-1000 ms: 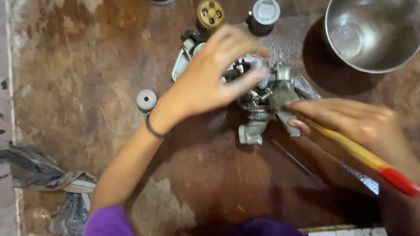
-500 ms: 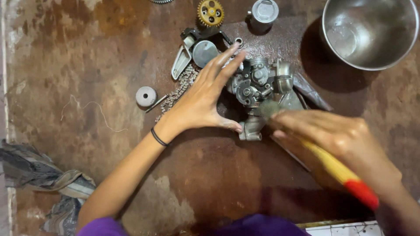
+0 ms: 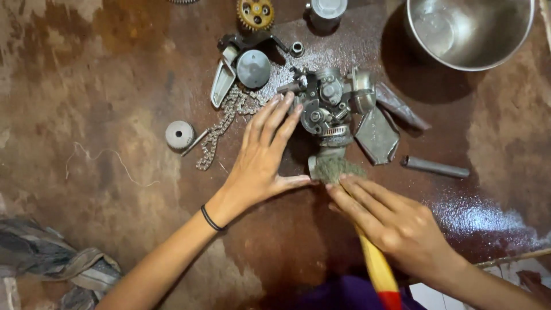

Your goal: Cleaning internal engine components of a motorcycle using a brush and solvent.

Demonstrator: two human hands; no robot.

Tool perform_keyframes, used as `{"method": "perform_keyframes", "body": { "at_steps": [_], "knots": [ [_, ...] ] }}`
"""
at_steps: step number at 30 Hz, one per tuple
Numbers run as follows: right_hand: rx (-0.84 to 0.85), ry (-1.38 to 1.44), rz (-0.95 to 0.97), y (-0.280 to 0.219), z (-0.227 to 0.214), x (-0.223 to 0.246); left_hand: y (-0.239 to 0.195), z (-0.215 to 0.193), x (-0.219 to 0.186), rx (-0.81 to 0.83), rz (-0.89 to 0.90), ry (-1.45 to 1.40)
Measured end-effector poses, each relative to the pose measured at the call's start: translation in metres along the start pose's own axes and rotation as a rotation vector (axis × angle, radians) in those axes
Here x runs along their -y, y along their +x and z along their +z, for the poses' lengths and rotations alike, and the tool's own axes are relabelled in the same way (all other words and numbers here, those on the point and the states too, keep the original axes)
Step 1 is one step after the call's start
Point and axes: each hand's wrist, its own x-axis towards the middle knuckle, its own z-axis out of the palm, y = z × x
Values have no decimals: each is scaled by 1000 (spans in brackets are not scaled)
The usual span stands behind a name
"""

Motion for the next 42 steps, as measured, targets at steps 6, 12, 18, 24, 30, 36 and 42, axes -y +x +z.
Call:
{"method": "perform_keyframes", "body": {
  "at_steps": [6, 12, 18, 24, 30, 36, 42],
  "knots": [
    [14, 105, 34, -14, 9, -22, -6, 4, 2, 13, 80, 36],
    [39, 71, 151, 12, -23, -21, -8, 3, 2, 8, 99, 65],
    [137, 28, 142, 9, -20, -14, -19, 10, 4, -214, 185, -14],
    [-11, 6, 48, 13, 0, 14, -20, -6, -48, -151, 495, 11],
    [-355, 475, 205, -8, 29, 7, -42, -18, -89, -94, 465, 111],
    [-360, 404, 186, -1, 24, 3, -35, -19, -108, -55, 201, 15],
    [-384, 541, 194, -12, 22, -7, -56, -13, -138, -128, -252, 17]
  ]
}}
